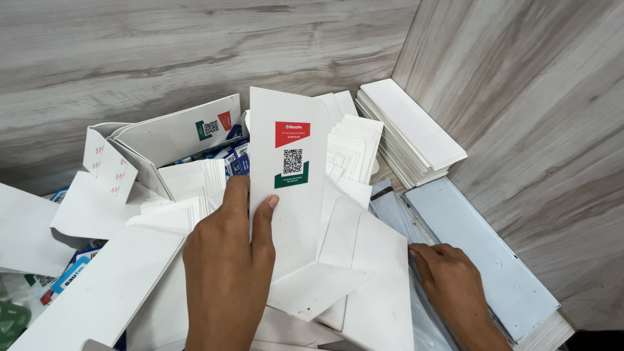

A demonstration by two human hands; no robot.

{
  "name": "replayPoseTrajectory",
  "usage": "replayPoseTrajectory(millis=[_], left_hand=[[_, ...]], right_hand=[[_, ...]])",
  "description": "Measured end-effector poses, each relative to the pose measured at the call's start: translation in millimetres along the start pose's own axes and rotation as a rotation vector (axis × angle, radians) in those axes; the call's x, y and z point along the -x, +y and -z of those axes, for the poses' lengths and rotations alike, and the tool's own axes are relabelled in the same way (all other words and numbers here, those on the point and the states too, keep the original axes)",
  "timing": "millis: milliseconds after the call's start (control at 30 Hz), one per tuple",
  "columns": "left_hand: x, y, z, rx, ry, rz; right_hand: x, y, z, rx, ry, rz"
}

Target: The person sorts and stacks white paper envelopes and small blue cards on a wooden surface. They repeatedly pick up envelopes, open them, and place them into neat piles, occasionally handling the blue cards and moving them aside.

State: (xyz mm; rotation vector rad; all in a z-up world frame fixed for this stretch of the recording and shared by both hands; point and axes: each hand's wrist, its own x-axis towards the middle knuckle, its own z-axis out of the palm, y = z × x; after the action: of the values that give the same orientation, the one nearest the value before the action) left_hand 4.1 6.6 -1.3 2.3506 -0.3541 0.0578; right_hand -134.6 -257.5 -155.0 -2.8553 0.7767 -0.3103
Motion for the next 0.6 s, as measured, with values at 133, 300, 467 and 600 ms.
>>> replayPoseTrajectory(millis=[133, 300, 467, 600], left_hand=[[1, -1, 0, 0.007, 0.024, -0.05], [1, -2, -1, 0.005, 0.006, -0.033], [1, -5, 0, -0.022, 0.035, -0.074], [1, -7, 0, -0.015, 0.03, -0.067]], right_hand=[[-3, 2, 11, -0.051, -0.07, -0.26], [0, 0, -1, 0.08, 0.116, -0.153], [-5, -5, -11, 0.153, 0.127, -0.199], [-8, -5, -9, 0.133, 0.095, -0.232]])
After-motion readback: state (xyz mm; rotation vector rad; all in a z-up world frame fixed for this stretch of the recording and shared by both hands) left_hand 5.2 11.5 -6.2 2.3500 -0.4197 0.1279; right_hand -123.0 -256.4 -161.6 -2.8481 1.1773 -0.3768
